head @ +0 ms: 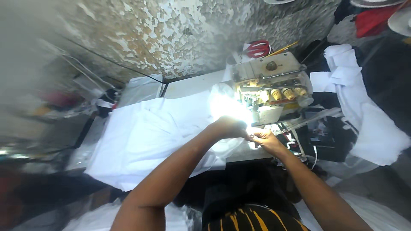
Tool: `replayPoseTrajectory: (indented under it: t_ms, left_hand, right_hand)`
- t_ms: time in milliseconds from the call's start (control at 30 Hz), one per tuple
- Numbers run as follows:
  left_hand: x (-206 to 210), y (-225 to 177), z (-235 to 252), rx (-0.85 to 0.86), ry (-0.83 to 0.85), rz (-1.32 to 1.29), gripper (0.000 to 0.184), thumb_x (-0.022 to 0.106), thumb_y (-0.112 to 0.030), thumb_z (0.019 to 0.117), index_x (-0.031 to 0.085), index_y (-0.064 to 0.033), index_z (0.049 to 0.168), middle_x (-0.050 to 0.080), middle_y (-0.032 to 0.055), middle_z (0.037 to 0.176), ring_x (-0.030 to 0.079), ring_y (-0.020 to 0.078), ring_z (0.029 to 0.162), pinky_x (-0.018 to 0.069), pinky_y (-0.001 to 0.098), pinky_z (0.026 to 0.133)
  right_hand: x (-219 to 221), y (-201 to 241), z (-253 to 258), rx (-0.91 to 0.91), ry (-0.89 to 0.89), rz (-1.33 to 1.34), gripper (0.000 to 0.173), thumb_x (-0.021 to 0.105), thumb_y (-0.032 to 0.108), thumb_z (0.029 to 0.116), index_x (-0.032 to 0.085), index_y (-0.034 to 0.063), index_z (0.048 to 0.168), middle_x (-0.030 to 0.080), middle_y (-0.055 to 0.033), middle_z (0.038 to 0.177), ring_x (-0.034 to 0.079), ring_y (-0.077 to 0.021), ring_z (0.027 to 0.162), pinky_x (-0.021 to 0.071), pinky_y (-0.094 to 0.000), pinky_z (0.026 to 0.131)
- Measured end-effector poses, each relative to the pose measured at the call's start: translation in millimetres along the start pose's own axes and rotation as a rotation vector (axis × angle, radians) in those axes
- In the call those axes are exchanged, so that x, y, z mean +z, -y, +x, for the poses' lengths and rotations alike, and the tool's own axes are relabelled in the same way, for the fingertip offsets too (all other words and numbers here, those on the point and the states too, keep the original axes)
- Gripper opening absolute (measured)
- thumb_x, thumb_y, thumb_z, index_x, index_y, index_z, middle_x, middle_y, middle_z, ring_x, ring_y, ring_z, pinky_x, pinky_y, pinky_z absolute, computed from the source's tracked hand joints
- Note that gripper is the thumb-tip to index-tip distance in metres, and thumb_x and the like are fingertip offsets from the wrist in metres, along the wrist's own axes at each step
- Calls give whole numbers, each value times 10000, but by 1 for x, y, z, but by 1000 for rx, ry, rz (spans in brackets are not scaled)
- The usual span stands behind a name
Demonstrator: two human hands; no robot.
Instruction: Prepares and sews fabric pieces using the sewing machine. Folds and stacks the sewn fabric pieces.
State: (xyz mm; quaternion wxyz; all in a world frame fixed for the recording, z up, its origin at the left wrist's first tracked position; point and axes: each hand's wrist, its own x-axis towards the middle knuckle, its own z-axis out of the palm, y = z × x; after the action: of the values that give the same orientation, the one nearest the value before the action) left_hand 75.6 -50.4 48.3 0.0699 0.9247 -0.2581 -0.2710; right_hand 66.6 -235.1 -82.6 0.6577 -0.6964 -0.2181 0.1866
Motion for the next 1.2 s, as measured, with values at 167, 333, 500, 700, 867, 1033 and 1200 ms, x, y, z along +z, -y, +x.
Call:
replayPoseTrajectory:
  t_ms: [167,333,500,700,867,1033,1200]
  left_hand:
    - [-20,31,3,-79,30,-185,333,693,-289,980,706,35,904,651,155,827,618,293,829,476,527,774]
    - [-37,50,-3,-171,22,-206,259,711,-213,975,689,32,891,617,104,764,565,199,708,483,424,703]
    - [-42,24,-14,-155,-117,-159,279,690,-271,985,727,5,971,687,174,892,650,345,888,482,600,793]
    - [41,-23,-27,-56,-454,-68,208,669,-210,970,757,-51,870,710,118,765,702,297,746,523,520,688]
    - [67,-39,-19,-124,-543,40,209,630,-143,969,732,-25,829,683,115,718,669,270,676,456,462,687]
    - [77,-27,-1,-103,-798,205,121,738,-123,864,730,-77,751,636,69,624,638,244,611,462,429,644]
    - [83,-11,12,-115,-899,196,130,747,-170,868,754,-91,766,663,82,653,656,274,656,471,462,658]
  right_hand:
    - [-3,4,12,-43,-17,-87,88,665,20,960,692,-8,881,622,11,732,532,16,585,472,-153,565]
    - [-5,3,20,-75,-8,-30,109,610,-34,973,714,-16,945,657,12,801,531,28,583,484,-144,564]
    - [-6,-2,24,-125,-50,-16,99,619,-38,968,714,-23,994,680,4,854,539,39,616,489,-138,587]
    - [-2,-13,9,-429,-243,-472,114,683,43,878,780,1,921,756,-146,998,728,-223,889,573,-444,790]
    - [5,-25,8,-529,-378,-668,141,677,107,898,798,36,912,725,-204,1168,731,-355,975,579,-515,763]
    - [8,-25,11,-541,-455,-810,138,681,122,900,807,73,929,707,-230,1185,724,-374,856,561,-505,659]
    - [10,-23,15,-503,-486,-814,153,670,139,910,803,83,961,693,-230,1210,718,-387,851,553,-524,640]
